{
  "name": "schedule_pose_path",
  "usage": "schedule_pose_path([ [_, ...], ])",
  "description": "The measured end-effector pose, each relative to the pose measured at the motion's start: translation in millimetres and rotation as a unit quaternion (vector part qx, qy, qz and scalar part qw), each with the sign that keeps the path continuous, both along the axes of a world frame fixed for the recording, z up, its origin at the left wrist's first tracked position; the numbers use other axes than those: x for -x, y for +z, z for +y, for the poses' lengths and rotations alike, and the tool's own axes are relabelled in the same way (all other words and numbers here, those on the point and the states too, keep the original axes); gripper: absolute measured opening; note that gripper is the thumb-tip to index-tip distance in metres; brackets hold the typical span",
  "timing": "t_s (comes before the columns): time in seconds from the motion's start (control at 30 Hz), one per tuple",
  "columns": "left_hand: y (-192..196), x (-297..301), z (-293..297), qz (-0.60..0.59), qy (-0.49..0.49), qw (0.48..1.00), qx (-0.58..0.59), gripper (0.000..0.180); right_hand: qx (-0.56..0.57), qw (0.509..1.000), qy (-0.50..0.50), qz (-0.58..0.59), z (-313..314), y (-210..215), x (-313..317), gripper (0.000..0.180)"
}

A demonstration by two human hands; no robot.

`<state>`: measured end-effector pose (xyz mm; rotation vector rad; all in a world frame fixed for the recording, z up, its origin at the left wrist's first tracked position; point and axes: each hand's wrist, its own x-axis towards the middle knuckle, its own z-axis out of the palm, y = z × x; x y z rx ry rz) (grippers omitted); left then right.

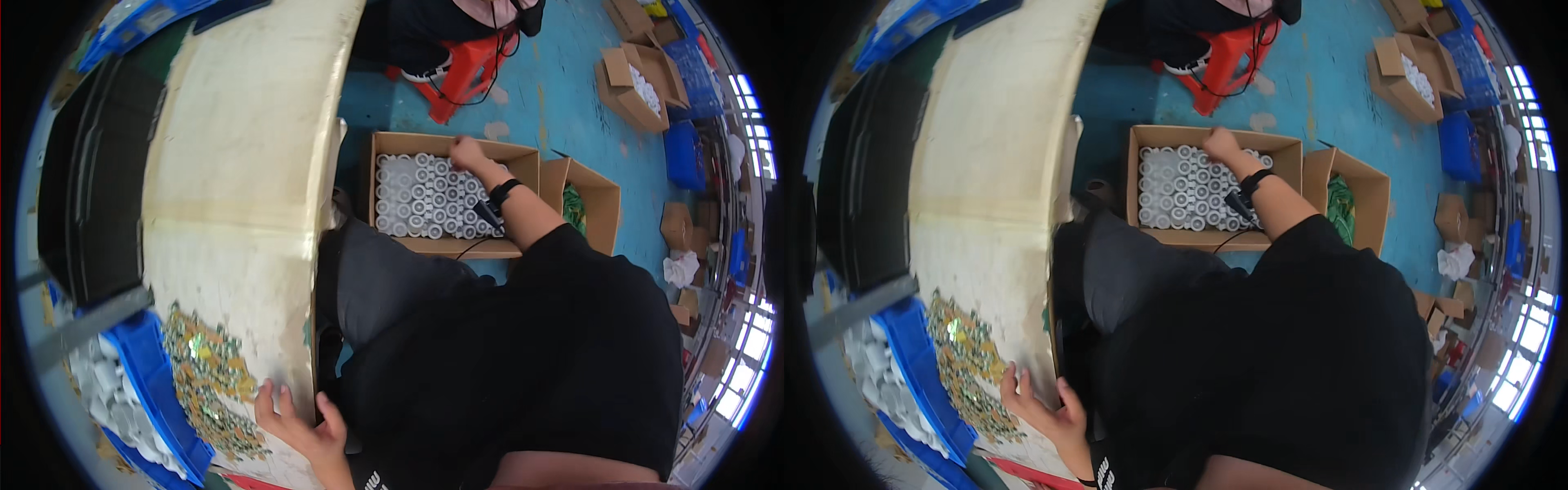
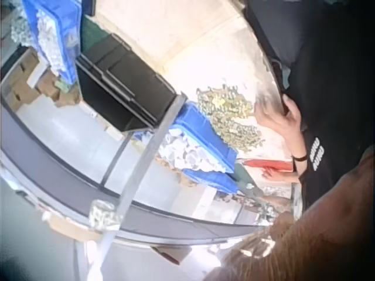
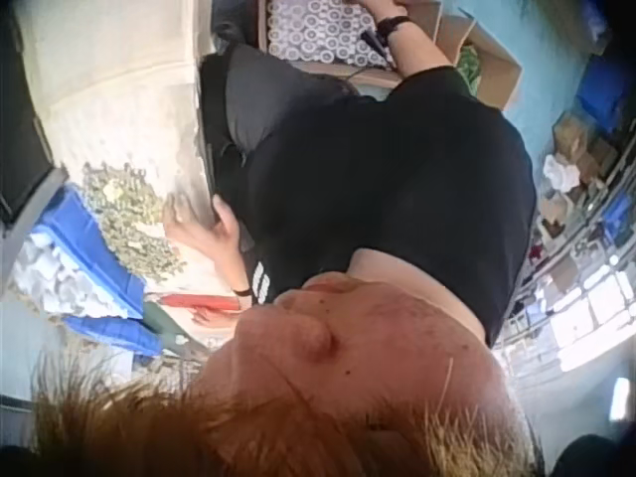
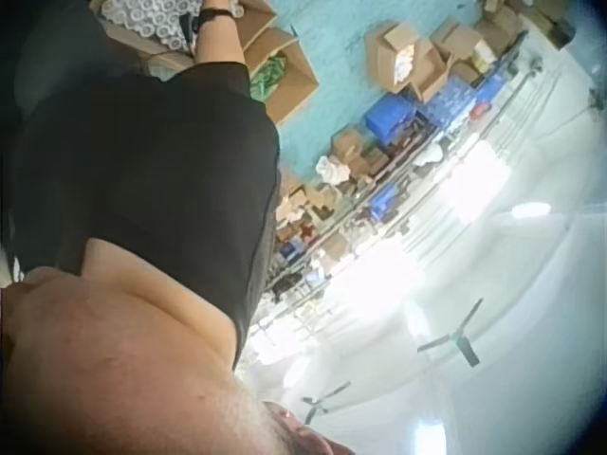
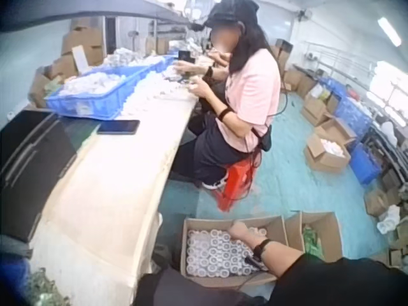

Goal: Assembling small components into white plastic housings at a factory workbench.

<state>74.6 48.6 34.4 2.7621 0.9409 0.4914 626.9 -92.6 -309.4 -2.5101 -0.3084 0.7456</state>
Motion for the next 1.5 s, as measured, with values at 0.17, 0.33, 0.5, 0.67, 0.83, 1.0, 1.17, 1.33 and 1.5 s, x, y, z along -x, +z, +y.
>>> schedule_pose_path([
  [0.17, -15.5, -16.2, 11.0, 0.075, -0.009, 0.997, 0.025, 0.059, 0.142, 0.983, 0.063, 0.093, 28.1, -125.2, 65.7, 0.079],
  [0.33, -22.0, -18.9, 21.1, 0.105, -0.009, 0.994, 0.026, 0.052, 0.142, 0.987, -0.020, 0.069, 29.5, -210.4, 35.9, 0.089],
  [0.5, -8.7, -47.6, 17.3, 0.101, 0.057, 0.988, -0.105, 0.033, 0.140, 0.984, -0.078, 0.082, 134.4, -205.5, 118.5, 0.094],
  [0.67, -52.6, -60.3, 36.3, 0.045, 0.037, 0.997, -0.042, 0.033, 0.235, 0.961, -0.080, -0.119, 53.5, -264.8, 37.9, 0.094],
  [0.83, -56.1, -48.4, 34.0, 0.087, 0.073, 0.992, -0.057, 0.033, 0.175, 0.971, -0.162, 0.005, 104.9, -251.9, 82.4, 0.092],
  [1.0, -55.0, -40.9, 24.5, 0.093, 0.093, 0.991, -0.037, 0.034, 0.088, 0.973, -0.211, 0.043, 80.9, -256.1, 51.0, 0.077],
  [1.17, -55.9, -37.9, 21.6, 0.084, 0.099, 0.991, -0.015, 0.034, 0.004, 0.994, -0.111, 0.000, 58.1, -269.7, 37.9, 0.074],
  [1.33, -52.1, -35.2, 16.0, 0.106, 0.097, 0.990, 0.003, 0.035, -0.004, 0.999, -0.030, 0.030, 83.3, -258.8, 75.4, 0.085],
  [1.5, -63.9, -41.0, 14.5, 0.090, 0.090, 0.992, 0.013, 0.036, 0.051, 0.998, -0.024, 0.016, 103.6, -255.9, 67.3, 0.086],
])
